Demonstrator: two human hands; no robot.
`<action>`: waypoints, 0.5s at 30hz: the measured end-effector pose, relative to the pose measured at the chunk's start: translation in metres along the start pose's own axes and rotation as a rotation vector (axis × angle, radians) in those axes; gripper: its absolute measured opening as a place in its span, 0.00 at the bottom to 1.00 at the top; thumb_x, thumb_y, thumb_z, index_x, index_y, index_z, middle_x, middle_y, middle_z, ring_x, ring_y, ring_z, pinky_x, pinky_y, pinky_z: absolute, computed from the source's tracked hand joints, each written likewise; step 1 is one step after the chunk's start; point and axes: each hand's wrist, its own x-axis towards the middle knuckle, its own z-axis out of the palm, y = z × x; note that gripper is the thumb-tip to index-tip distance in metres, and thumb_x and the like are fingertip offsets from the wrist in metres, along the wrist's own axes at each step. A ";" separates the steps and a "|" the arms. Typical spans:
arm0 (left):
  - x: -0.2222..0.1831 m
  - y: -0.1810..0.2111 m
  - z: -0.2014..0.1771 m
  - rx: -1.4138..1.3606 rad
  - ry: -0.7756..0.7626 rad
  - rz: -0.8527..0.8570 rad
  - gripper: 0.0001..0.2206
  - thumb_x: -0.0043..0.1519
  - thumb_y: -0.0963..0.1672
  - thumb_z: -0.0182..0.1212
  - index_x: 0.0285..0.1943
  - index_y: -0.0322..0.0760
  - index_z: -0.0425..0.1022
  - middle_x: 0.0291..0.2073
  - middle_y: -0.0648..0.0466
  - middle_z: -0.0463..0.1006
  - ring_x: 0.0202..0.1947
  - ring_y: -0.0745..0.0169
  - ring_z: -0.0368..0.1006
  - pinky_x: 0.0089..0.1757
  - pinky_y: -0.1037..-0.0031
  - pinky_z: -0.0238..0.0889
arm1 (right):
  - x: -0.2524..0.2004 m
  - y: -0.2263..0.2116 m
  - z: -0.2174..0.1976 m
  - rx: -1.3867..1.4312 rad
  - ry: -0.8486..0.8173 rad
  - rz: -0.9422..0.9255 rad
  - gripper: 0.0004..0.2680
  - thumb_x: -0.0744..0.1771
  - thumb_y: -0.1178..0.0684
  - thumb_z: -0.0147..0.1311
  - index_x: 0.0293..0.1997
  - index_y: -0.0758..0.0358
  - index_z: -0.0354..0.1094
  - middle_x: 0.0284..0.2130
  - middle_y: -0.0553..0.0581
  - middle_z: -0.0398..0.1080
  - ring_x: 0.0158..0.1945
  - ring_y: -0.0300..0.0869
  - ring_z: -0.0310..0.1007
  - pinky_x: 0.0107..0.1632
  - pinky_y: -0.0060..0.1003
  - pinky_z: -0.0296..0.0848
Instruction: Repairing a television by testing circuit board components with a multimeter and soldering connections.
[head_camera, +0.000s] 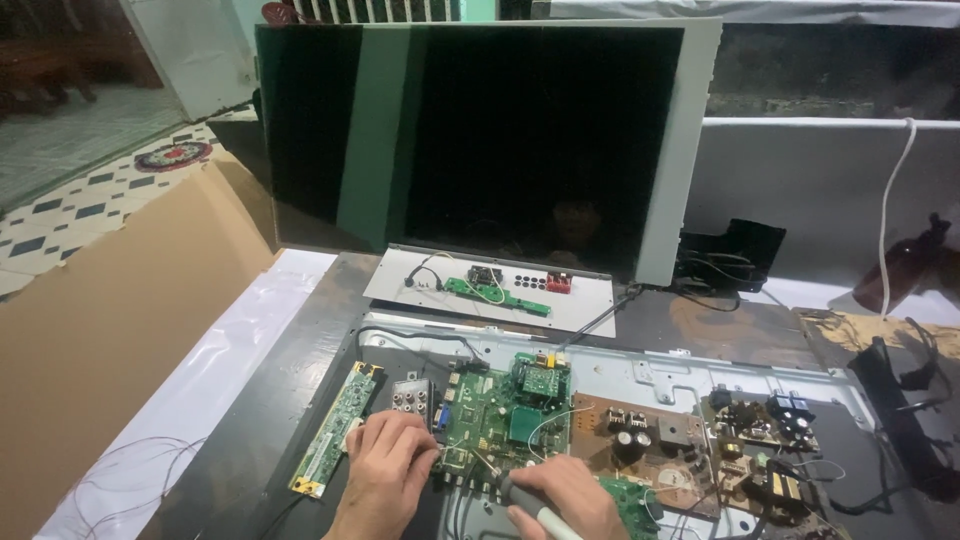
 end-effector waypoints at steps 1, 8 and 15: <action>0.000 -0.001 0.000 0.000 0.000 0.000 0.03 0.61 0.45 0.61 0.35 0.48 0.73 0.40 0.62 0.76 0.48 0.62 0.66 0.45 0.67 0.47 | 0.000 0.001 0.000 0.000 0.000 0.000 0.08 0.66 0.44 0.57 0.41 0.52 0.80 0.28 0.47 0.83 0.30 0.33 0.79 0.39 0.29 0.79; -0.001 -0.003 0.002 0.010 -0.002 0.012 0.03 0.62 0.45 0.60 0.36 0.48 0.73 0.41 0.61 0.76 0.50 0.61 0.66 0.45 0.66 0.47 | 0.001 0.003 0.001 0.014 0.010 -0.048 0.09 0.66 0.43 0.57 0.41 0.53 0.79 0.29 0.47 0.81 0.30 0.35 0.76 0.41 0.34 0.75; 0.000 0.000 -0.001 -0.001 -0.028 -0.017 0.03 0.62 0.45 0.61 0.35 0.48 0.73 0.41 0.61 0.75 0.50 0.61 0.65 0.45 0.66 0.46 | -0.002 0.007 -0.007 0.040 -0.093 0.094 0.10 0.65 0.44 0.62 0.46 0.53 0.78 0.35 0.50 0.83 0.37 0.34 0.82 0.41 0.29 0.83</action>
